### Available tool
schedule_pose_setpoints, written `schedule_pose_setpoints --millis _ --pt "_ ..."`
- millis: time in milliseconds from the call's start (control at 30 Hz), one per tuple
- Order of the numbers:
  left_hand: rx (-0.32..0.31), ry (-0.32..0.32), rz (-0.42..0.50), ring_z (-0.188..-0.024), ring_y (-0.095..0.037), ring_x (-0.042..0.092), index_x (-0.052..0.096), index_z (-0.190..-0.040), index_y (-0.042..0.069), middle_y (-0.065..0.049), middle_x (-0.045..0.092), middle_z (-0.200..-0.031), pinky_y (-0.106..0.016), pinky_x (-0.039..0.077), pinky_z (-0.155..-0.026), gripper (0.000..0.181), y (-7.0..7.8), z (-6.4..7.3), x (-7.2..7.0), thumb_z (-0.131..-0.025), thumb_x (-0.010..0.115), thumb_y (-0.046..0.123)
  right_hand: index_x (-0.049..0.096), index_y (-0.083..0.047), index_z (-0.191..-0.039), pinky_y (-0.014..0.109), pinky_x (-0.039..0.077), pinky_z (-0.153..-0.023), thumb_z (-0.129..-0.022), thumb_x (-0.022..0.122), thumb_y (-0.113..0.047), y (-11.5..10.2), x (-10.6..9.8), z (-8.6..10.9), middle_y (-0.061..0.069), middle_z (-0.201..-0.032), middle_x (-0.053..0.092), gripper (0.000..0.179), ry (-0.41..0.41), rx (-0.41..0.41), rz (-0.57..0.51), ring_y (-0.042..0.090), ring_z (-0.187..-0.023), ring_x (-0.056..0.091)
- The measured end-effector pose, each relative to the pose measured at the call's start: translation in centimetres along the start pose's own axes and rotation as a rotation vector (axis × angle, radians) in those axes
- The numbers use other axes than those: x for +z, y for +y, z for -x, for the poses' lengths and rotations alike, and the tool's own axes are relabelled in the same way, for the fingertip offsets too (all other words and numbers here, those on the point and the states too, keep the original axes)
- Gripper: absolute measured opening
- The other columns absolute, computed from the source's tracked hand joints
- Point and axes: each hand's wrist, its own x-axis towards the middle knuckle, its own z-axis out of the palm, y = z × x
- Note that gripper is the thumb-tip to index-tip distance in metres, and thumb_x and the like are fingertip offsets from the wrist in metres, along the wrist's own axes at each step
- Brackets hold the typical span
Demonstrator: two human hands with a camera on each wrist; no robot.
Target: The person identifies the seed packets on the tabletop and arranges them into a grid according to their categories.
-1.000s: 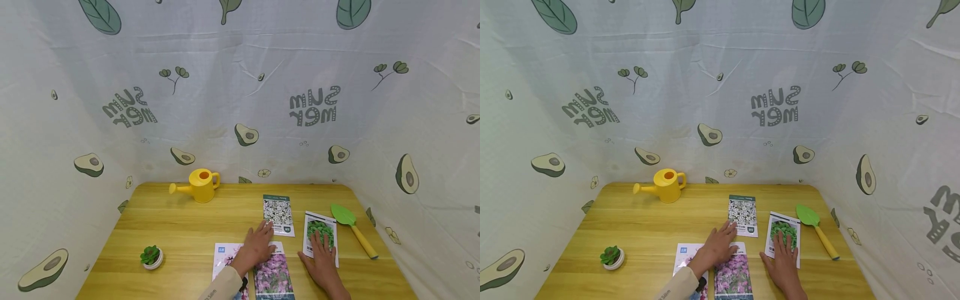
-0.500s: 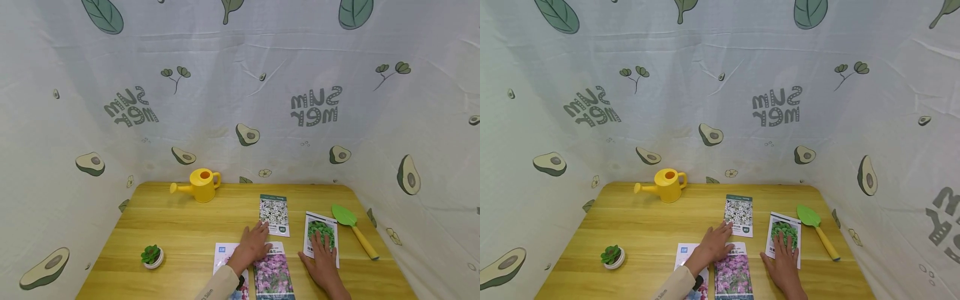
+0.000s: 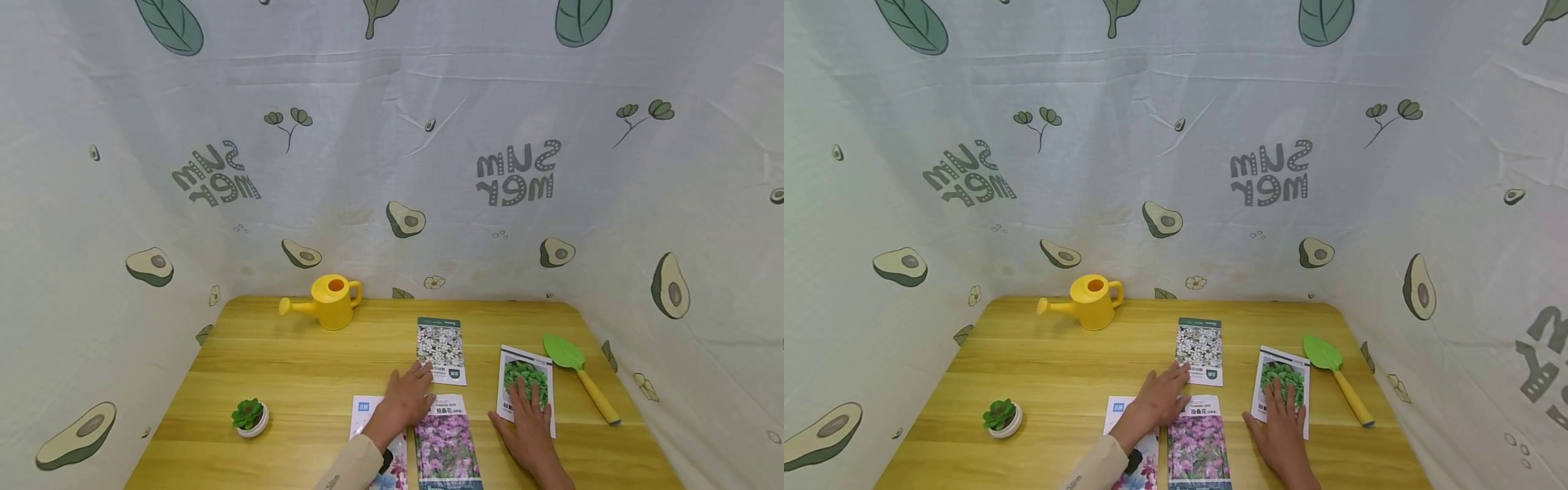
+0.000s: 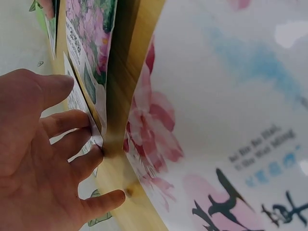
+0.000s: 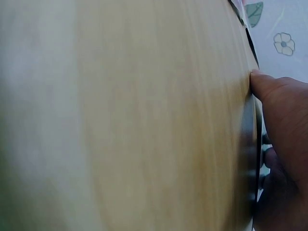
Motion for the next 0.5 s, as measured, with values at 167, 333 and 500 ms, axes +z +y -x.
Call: schedule_pose_setpoints --millis 167,333,500 --pt "-0.004 0.014 -0.003 -0.158 -0.018 0.041 0.057 -0.156 0.017 0.003 0.045 -0.17 -0.058 0.043 -0.121 0.05 -0.4 0.3 -0.1 -0.111 0.061 0.036 0.028 0.016 -0.161 0.087 -0.001 -0.117 -0.105 0.068 -0.042 0.2 0.1 0.0 0.039 -0.171 0.013 0.09 0.014 -0.011 -0.005 0.062 -0.158 -0.003" --pt "-0.01 0.02 0.031 -0.158 -0.02 0.04 0.057 -0.156 0.014 0.001 0.045 -0.17 -0.06 0.042 -0.121 0.05 -0.8 0.7 -0.3 -0.11 0.064 0.033 0.028 0.015 -0.162 0.087 0.0 -0.117 -0.105 0.068 -0.043 0.3 0.2 0.0 0.04 -0.171 0.014 0.09 0.021 -0.025 -0.004 0.062 -0.158 -0.003" --pt "-0.009 0.022 0.057 -0.158 -0.022 0.04 0.057 -0.156 0.013 0.0 0.046 -0.17 -0.061 0.041 -0.122 0.051 -1.1 1.1 -0.4 -0.109 0.065 0.032 0.028 0.015 -0.162 0.087 0.0 -0.117 -0.106 0.067 -0.043 0.2 0.1 0.0 0.039 -0.171 0.013 0.09 0.013 -0.017 -0.002 0.062 -0.158 -0.002"
